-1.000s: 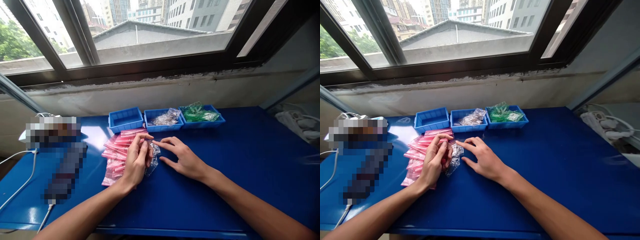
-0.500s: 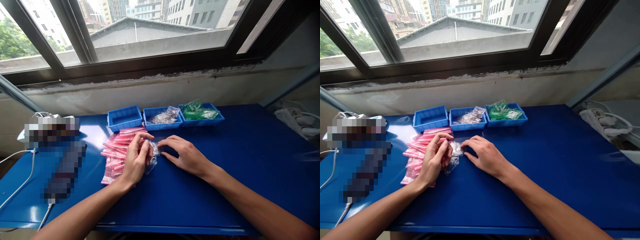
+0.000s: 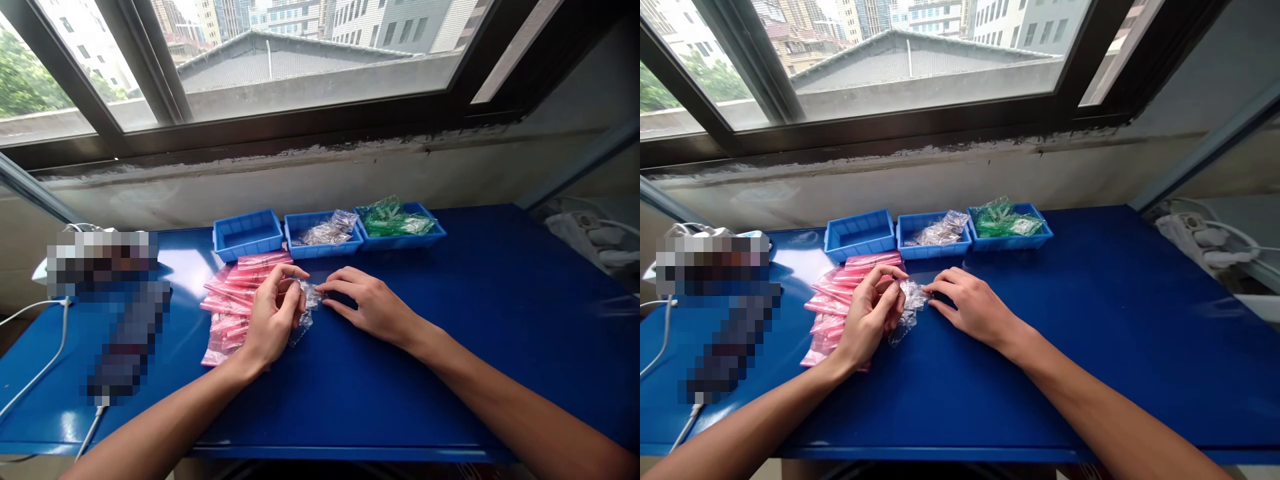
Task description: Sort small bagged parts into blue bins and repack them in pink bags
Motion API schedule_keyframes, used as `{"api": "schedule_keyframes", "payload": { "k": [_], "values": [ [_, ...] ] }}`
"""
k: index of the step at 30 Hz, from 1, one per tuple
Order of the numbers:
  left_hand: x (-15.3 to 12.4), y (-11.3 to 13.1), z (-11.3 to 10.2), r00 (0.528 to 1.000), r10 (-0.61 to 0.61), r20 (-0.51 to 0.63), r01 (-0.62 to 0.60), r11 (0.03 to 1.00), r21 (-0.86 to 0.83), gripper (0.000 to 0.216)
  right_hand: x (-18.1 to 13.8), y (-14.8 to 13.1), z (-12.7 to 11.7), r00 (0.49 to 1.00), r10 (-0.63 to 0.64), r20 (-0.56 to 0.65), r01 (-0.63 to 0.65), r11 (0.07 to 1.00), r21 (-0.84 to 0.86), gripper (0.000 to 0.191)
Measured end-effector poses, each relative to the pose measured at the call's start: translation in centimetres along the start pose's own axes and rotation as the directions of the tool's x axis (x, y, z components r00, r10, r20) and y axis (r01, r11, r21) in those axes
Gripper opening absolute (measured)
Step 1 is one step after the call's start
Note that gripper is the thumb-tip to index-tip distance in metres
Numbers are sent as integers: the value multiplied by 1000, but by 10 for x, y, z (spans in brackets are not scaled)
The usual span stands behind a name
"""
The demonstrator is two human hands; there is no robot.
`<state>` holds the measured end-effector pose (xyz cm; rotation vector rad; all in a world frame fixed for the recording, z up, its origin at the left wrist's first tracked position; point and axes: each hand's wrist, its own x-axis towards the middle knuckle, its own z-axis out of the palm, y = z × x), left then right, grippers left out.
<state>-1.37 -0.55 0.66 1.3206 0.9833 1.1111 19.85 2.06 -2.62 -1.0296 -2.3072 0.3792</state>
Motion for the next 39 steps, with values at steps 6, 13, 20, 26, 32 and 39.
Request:
{"api": "schedule_keyframes", "payload": {
  "k": [6,13,20,26,32,39],
  "values": [
    [-1,2,1,1000,2,-27,-1,999,43,11,4,-3,-3,983,157,-97,-134,968,211,18],
    [2,1,0,1000,-23,-20,26,978,208,30,2,-13,-9,946,321,-42,-245,796,553,26],
    [4,-1,0,999,-42,-1,42,980,197,27,0,-12,-9,913,405,-53,-283,721,632,32],
    [2,1,0,998,-53,-14,55,985,163,29,3,-12,-10,913,395,102,-367,685,629,31],
    [4,0,0,999,-44,-2,43,985,166,26,3,-17,-14,940,341,4,-288,787,546,24],
    [3,1,0,999,-31,11,27,974,225,24,3,-17,-15,939,344,15,-292,773,563,26]
  ]
}}
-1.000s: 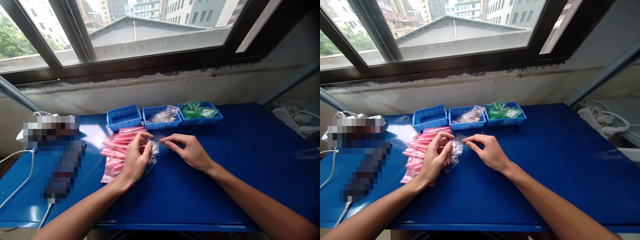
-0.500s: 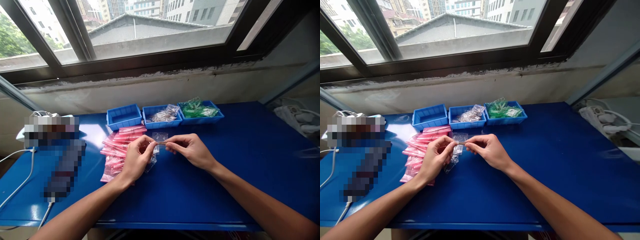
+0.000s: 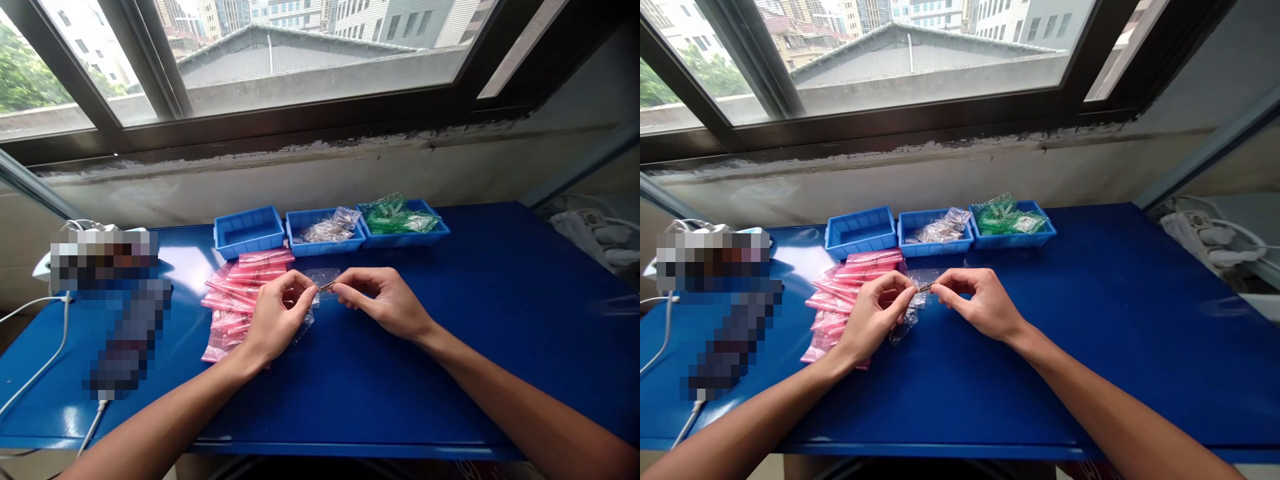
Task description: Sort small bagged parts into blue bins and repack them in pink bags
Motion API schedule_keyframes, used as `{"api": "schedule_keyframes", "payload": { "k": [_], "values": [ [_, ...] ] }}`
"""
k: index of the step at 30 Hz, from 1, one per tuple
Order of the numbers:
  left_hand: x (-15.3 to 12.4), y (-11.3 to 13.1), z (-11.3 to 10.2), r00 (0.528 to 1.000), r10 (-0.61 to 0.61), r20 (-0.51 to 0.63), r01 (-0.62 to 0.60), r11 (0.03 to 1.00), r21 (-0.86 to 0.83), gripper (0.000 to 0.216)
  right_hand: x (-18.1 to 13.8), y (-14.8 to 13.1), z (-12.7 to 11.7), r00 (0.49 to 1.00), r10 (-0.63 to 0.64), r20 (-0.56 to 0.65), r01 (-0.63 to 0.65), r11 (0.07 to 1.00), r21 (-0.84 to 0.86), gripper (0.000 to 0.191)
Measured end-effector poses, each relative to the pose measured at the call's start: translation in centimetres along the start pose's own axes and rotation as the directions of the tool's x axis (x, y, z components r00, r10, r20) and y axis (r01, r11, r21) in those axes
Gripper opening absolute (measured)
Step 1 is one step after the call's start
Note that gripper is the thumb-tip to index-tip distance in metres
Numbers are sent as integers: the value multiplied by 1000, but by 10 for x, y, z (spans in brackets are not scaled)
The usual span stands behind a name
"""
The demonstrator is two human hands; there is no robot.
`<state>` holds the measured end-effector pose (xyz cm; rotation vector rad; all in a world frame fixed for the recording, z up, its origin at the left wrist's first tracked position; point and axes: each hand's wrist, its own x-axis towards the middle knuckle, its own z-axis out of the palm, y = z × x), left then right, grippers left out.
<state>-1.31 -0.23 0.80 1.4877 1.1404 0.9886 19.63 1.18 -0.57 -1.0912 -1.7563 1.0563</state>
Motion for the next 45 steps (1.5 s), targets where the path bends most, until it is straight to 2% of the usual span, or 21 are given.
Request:
{"api": "schedule_keyframes", "payload": {
  "k": [5,8,13,16,19,21,23,26,34,37,41,45],
  "values": [
    [-1,-1,0,1000,14,-5,-14,999,41,21,-1,0,1,999,-32,-26,31,999,-45,23],
    [0,-3,-1,1000,19,-9,-19,998,67,24,-2,2,2,997,-16,-74,15,1000,-11,19],
    [-2,-4,0,1000,-1,12,2,999,-40,25,-5,5,4,998,12,-70,-6,996,86,23],
    [-3,-3,1,1000,22,-16,-24,995,-98,20,-6,3,6,989,-74,-131,79,996,35,22],
    [-5,-3,3,995,83,-62,-91,988,-129,16,-7,-1,7,936,-262,-234,239,963,-124,27],
    [-6,-4,4,989,122,-81,-132,982,-132,16,-8,-4,8,898,-360,-254,314,927,-205,29],
    [-7,-4,5,987,136,-86,-146,982,-119,16,-9,-6,7,892,-381,-244,326,915,-237,28],
    [-7,-5,4,989,123,-83,-131,986,-99,17,-10,-7,7,911,-344,-227,286,924,-253,27],
    [-7,0,1,994,102,-50,-105,992,-64,14,-8,-8,5,924,-314,-219,266,938,-222,24],
    [-7,2,1,997,78,-30,-79,995,-61,22,-7,-8,5,956,-227,-184,203,969,-143,16],
    [-6,1,0,1000,26,-8,-26,1000,-15,28,-5,-9,7,997,-57,-53,59,998,29,25],
    [-3,-2,-1,999,-19,34,20,999,-37,31,-3,-9,8,999,49,-20,-45,989,141,30]
  ]
}}
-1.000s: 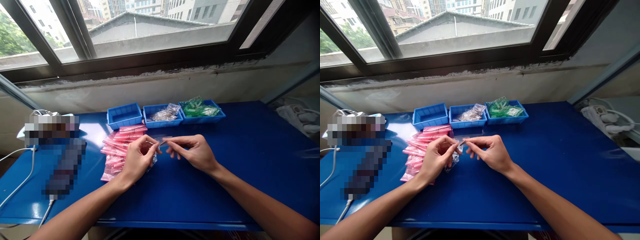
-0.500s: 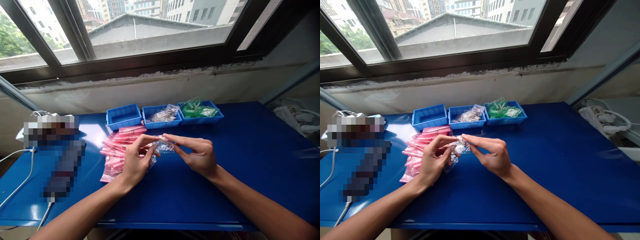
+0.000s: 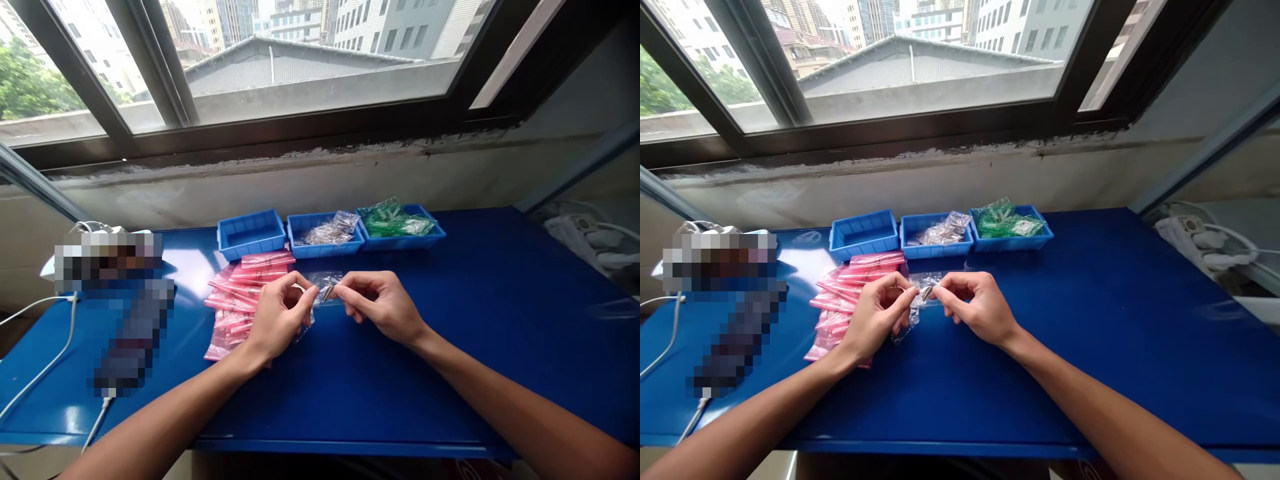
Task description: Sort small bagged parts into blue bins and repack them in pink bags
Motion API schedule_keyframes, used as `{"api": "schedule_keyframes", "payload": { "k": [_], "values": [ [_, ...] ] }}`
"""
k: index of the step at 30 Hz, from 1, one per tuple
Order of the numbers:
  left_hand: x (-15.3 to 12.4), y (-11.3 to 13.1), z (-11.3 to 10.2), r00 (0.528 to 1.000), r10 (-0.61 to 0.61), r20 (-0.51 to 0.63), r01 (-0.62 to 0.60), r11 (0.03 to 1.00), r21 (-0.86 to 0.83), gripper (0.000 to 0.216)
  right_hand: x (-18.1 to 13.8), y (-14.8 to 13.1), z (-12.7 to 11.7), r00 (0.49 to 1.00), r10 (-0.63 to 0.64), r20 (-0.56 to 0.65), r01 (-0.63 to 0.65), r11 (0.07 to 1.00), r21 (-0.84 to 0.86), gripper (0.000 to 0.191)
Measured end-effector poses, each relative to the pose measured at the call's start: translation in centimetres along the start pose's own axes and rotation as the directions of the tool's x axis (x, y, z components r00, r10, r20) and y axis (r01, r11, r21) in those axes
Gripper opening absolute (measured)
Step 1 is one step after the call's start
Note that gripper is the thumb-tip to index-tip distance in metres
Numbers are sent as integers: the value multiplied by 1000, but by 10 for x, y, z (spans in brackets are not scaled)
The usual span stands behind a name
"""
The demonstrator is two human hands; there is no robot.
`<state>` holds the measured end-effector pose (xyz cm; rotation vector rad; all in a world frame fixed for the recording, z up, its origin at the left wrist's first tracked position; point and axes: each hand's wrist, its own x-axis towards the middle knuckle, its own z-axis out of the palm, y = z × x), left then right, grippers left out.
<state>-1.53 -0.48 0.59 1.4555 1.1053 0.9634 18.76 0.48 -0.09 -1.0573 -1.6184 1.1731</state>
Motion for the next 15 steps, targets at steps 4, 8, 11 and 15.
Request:
{"api": "schedule_keyframes", "payload": {
  "k": [4,8,11,15],
  "values": [
    [3,-1,0,1000,1,-19,-1,1000,-24,33,1,0,0,999,10,-35,-10,1000,-10,31],
    [2,0,1,999,24,-29,-26,999,-45,33,1,1,1,997,-2,-82,3,1000,6,27],
    [1,1,2,998,50,-43,-50,999,-19,32,0,3,3,995,-27,-99,34,997,64,27],
    [0,0,3,990,115,-80,-115,993,2,20,-2,4,3,982,-154,-107,150,988,-43,29]
  ]
}}
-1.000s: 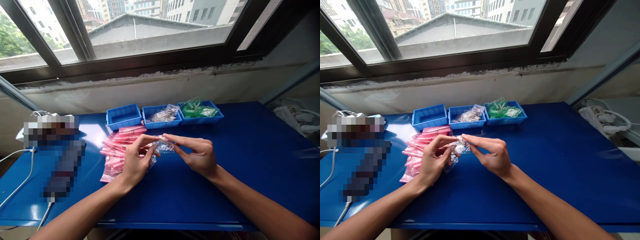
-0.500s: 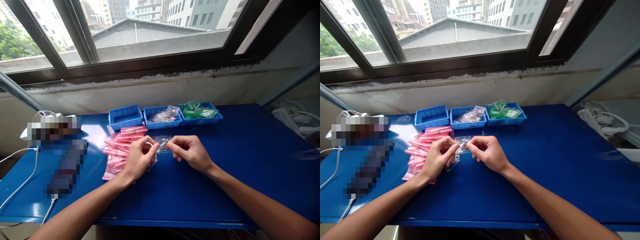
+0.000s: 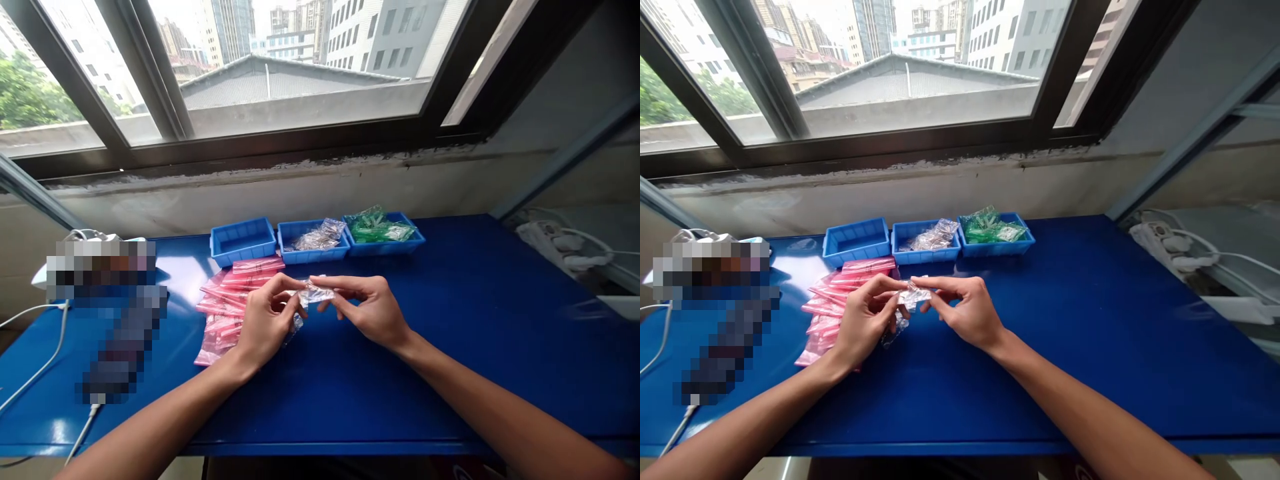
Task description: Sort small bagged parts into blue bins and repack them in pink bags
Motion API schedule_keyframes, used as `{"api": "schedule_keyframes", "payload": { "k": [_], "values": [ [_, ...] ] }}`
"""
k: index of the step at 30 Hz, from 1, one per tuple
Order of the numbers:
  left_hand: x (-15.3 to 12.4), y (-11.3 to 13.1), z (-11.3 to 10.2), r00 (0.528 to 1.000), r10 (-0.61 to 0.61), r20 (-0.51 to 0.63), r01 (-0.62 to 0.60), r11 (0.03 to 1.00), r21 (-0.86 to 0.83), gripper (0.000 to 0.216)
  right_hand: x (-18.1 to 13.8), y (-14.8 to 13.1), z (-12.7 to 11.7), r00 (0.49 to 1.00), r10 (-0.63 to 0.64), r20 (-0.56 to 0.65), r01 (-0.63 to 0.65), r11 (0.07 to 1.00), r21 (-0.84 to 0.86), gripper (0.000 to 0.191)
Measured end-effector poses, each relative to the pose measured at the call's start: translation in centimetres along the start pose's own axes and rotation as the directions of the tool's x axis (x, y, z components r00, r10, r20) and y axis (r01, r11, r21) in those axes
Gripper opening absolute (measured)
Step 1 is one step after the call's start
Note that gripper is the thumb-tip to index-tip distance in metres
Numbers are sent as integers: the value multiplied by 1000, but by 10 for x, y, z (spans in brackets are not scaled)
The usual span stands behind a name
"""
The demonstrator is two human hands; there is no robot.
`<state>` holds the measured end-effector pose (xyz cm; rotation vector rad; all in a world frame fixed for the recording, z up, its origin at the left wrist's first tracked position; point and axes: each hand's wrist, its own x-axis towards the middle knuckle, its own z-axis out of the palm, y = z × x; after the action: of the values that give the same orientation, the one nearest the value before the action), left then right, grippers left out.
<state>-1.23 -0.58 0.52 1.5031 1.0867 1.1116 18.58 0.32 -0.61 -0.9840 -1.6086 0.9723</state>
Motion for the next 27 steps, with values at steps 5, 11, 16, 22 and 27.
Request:
{"api": "schedule_keyframes", "payload": {
  "k": [5,11,16,22,27],
  "values": [
    [0,2,0,999,38,-21,-39,999,-18,17,0,-5,-2,993,-119,5,118,983,-140,28],
    [0,2,-2,996,-79,45,82,994,-72,37,6,-8,1,987,78,141,-83,996,29,34],
    [2,2,-4,997,-70,12,71,973,-218,36,19,1,2,969,236,68,-245,928,279,38],
    [3,2,-5,998,-60,21,64,963,-260,33,29,12,-1,951,304,58,-294,828,478,43],
    [3,1,-7,998,-49,-35,36,950,-311,32,18,14,4,989,64,133,-41,985,-167,36]
  ]
}}
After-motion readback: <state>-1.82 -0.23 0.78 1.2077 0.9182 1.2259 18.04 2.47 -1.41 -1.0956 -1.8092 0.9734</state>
